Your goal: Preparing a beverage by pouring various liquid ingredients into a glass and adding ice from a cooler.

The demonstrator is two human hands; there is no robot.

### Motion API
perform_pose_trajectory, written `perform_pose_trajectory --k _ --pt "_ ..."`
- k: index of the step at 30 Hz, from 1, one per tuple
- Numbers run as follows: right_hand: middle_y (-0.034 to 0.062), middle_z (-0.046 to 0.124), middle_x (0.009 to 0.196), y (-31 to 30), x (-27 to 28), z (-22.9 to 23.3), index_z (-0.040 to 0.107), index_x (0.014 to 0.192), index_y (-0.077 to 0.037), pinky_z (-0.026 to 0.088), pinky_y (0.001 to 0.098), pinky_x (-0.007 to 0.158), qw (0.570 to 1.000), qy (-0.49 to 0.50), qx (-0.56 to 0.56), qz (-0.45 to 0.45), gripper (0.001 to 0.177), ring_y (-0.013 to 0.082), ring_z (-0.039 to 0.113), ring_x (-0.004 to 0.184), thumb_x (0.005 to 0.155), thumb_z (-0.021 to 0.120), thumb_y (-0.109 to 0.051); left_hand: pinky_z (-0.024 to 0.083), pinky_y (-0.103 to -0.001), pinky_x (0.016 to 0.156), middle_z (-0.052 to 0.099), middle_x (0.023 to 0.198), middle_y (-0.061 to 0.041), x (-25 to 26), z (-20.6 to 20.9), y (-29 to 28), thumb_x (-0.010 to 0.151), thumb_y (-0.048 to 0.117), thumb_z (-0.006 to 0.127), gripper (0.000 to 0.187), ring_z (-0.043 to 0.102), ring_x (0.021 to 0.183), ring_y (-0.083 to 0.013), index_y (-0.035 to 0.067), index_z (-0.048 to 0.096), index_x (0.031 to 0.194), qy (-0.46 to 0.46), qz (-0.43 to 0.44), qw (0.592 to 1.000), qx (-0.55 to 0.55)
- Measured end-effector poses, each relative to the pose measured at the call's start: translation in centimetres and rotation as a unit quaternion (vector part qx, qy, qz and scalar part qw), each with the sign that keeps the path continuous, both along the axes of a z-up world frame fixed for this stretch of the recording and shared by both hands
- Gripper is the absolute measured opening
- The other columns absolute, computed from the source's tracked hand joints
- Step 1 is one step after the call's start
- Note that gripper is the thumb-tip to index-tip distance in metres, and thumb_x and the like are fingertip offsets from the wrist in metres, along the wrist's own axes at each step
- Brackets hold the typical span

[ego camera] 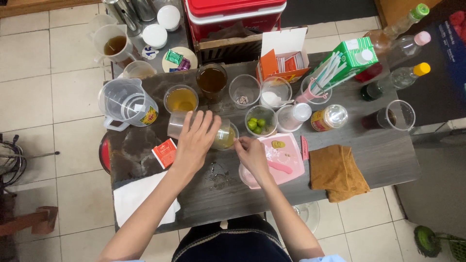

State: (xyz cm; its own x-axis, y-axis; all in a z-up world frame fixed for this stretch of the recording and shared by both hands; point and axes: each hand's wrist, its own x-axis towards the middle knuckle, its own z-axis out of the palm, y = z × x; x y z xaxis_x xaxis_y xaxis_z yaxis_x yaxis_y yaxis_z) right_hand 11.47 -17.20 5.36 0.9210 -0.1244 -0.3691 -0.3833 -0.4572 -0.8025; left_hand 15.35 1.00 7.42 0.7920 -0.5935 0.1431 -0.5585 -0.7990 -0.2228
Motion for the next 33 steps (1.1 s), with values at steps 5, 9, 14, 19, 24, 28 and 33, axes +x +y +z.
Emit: perform_pose_trajectory --k 5,9,14,19,24,28,33 --pt "0.0215 0.078 0.099 0.3 0.1 0.4 0.077 0.112 0.004 0.062 0.0452 0.073 1.0 0.005 0.005 -0.006 0.034 0.0394 0.075 0.097 0.099 0.059 -0.022 0.03 -0.05 0.123 0.055 0.133 -0.012 0.4 0.4 -0.5 0.032 0.013 0.102 0.115 0.048 0.132 -0.0277 0.013 0.051 0.135 -0.029 -0.027 0.999 -0.031" --pt "0.0222 0.078 0.102 0.0 0.1 0.0 0.077 0.113 0.003 0.062 0.048 0.074 1.0 0.005 0.001 -0.003 0.036 0.0413 0.075 0.098 0.099 0.059 -0.025 0.022 -0.053 0.127 0.056 0.138 -0.009 0.4 1.2 -1.0 0.033 0.018 0.103 0.111 0.047 0.137 -0.0259 0.019 0.054 0.133 -0.064 -0.057 0.996 -0.025" --pt "0.0222 0.078 0.1 -0.2 0.0 -1.1 0.077 0.112 0.001 0.061 0.0486 0.075 1.0 -0.001 -0.014 -0.002 0.033 0.0404 0.075 0.096 0.097 0.059 -0.022 0.02 -0.055 0.125 0.055 0.143 -0.007 0.1 1.8 -0.8 0.041 0.022 0.102 0.104 0.044 0.14 -0.0244 0.027 0.055 0.133 -0.094 -0.098 0.99 -0.026" --pt "0.0212 0.079 0.094 -0.5 -0.9 -0.3 0.079 0.11 -0.002 0.061 0.0474 0.073 1.0 -0.016 -0.019 -0.006 0.032 0.039 0.076 0.091 0.096 0.06 -0.024 0.02 -0.048 0.125 0.055 0.146 -0.002 -0.7 1.1 -0.9 0.042 0.023 0.102 0.099 0.042 0.143 -0.0189 0.032 0.058 0.131 -0.108 -0.147 0.983 -0.024" --pt "0.0238 0.078 0.097 -1.3 -2.0 3.0 0.077 0.118 -0.004 0.057 0.0518 0.08 0.995 -0.086 -0.056 -0.015 0.03 0.0417 0.072 0.093 0.099 0.061 -0.02 0.025 -0.046 0.125 0.056 0.147 0.002 -0.6 0.2 -0.8 0.074 0.019 0.087 0.068 0.045 0.142 -0.014 0.034 0.057 0.132 -0.119 -0.13 0.982 -0.063" --pt "0.0116 0.081 0.093 -2.5 -2.7 1.6 0.08 0.117 -0.014 0.054 0.0367 0.073 0.989 -0.121 -0.069 -0.04 0.025 0.0258 0.073 0.083 0.097 0.065 -0.022 0.022 -0.056 0.123 0.055 0.148 0.0 0.7 -1.7 0.6 0.076 0.016 0.087 0.075 0.048 0.141 -0.019 0.035 0.054 0.141 -0.07 -0.098 0.984 -0.131" --pt "0.0085 0.082 0.091 -3.7 -3.7 2.4 0.081 0.111 -0.017 0.051 0.0278 0.071 0.982 -0.168 -0.009 -0.087 0.02 0.017 0.071 0.079 0.094 0.071 -0.015 0.001 -0.07 0.121 0.05 0.153 -0.001 0.9 -0.9 2.2 0.063 0.002 0.086 0.099 0.038 0.146 -0.0284 0.028 0.049 0.151 0.117 0.039 0.94 -0.317"
